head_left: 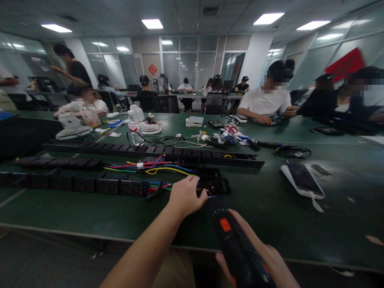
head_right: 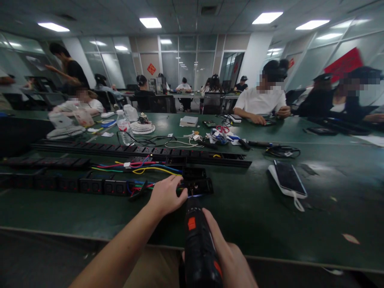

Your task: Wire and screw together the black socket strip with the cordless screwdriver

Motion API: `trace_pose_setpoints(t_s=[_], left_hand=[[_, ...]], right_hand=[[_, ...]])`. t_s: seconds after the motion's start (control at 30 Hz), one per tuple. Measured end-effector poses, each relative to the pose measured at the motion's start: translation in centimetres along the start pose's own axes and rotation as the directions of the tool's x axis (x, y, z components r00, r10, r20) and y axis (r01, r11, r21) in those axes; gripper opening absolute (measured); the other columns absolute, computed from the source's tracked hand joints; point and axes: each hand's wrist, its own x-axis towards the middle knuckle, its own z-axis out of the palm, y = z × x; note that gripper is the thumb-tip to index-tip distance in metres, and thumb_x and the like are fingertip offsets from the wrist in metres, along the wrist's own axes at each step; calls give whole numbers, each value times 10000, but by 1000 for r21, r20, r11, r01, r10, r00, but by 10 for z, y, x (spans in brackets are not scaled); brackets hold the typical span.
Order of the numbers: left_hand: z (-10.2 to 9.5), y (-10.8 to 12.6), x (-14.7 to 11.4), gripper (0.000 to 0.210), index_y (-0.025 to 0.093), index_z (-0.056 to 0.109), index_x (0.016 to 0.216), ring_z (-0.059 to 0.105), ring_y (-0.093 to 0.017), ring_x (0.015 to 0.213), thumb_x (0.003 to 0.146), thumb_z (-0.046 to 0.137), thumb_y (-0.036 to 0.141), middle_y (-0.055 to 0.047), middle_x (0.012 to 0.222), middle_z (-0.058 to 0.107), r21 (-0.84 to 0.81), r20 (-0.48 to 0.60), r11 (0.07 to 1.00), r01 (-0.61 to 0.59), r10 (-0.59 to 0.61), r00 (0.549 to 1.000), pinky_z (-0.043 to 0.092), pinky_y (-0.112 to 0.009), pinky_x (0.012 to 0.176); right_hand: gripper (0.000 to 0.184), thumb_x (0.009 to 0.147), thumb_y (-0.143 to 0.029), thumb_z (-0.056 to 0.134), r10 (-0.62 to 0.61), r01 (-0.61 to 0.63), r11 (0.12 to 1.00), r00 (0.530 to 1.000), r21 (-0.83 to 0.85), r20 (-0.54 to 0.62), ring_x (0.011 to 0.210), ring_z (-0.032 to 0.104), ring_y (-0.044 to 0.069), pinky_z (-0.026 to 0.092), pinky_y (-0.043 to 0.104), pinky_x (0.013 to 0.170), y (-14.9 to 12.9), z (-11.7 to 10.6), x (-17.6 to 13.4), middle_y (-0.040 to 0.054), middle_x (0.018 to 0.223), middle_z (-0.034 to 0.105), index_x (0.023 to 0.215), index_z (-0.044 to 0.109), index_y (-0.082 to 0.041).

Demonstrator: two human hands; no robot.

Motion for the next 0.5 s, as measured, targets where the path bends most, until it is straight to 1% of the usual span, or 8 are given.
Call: trace_pose_setpoints(t_s=[0.07,0.13,0.17,0.2,0.27,0.33,0.43,0.5], left_hand=[[5,0,0,468,186,545,1172,563,-279,1057,779,613,430,-118,1160,568,-57,-66,995,-76,73,995,463,-398,916],[13,-2,3,595,181,500,1224,510,-296,1145,709,693,407,-130,1241,507,-111,-77,983,-149,141,987,439,-413,978],[18,-3,5,613,181,488,1235,497,-298,1165,701,706,390,-131,1257,496,-137,-63,976,-166,159,985,430,-419,998],[23,-4,7,600,181,480,1238,498,-294,1167,714,702,367,-128,1254,504,-160,-44,973,-163,158,986,426,-424,1006],[32,-7,11,542,175,471,1236,526,-273,1139,751,677,302,-119,1210,542,-210,-1,971,-116,118,993,438,-408,997],[38,-9,13,529,172,462,1232,549,-255,1116,757,676,257,-111,1189,561,-253,27,964,-78,88,996,454,-382,979],[40,-10,14,562,186,450,1234,573,-262,1083,738,702,264,-105,1206,564,-259,59,964,-58,76,995,471,-383,945],[38,-9,14,569,199,448,1230,598,-272,1028,734,712,293,-97,1170,589,-235,89,971,-35,57,994,485,-396,906]], right_hand=[[741,889,-309,512,-4,4,1000,1000,4,5,715,732,213,535,233,564,-5,-3,2,28,770,743,1510,131,-172],[746,884,-305,521,-3,3,1000,1000,15,-3,714,731,207,543,235,595,-12,-7,4,34,780,744,1507,138,-157],[751,879,-294,526,0,0,1000,1000,26,0,729,731,205,546,236,618,-15,-8,4,33,780,744,1507,138,-154],[750,874,-281,531,2,-3,999,1000,39,5,751,732,204,550,238,646,-18,-10,5,29,782,745,1506,147,-158],[729,863,-257,540,-14,14,998,1000,66,-4,790,733,205,556,240,679,-20,-11,5,23,792,751,1501,195,-180],[706,846,-249,559,-51,54,997,998,61,-42,848,731,218,564,248,696,-16,-11,5,34,870,762,1486,263,-211],[735,812,-249,607,-92,94,996,992,13,-90,941,716,244,577,263,710,-5,-10,3,56,1045,747,1480,299,-246],[765,787,-245,633,-99,99,995,989,-3,-111,959,713,255,584,249,669,0,-7,1,53,1090,738,1479,308,-258]])
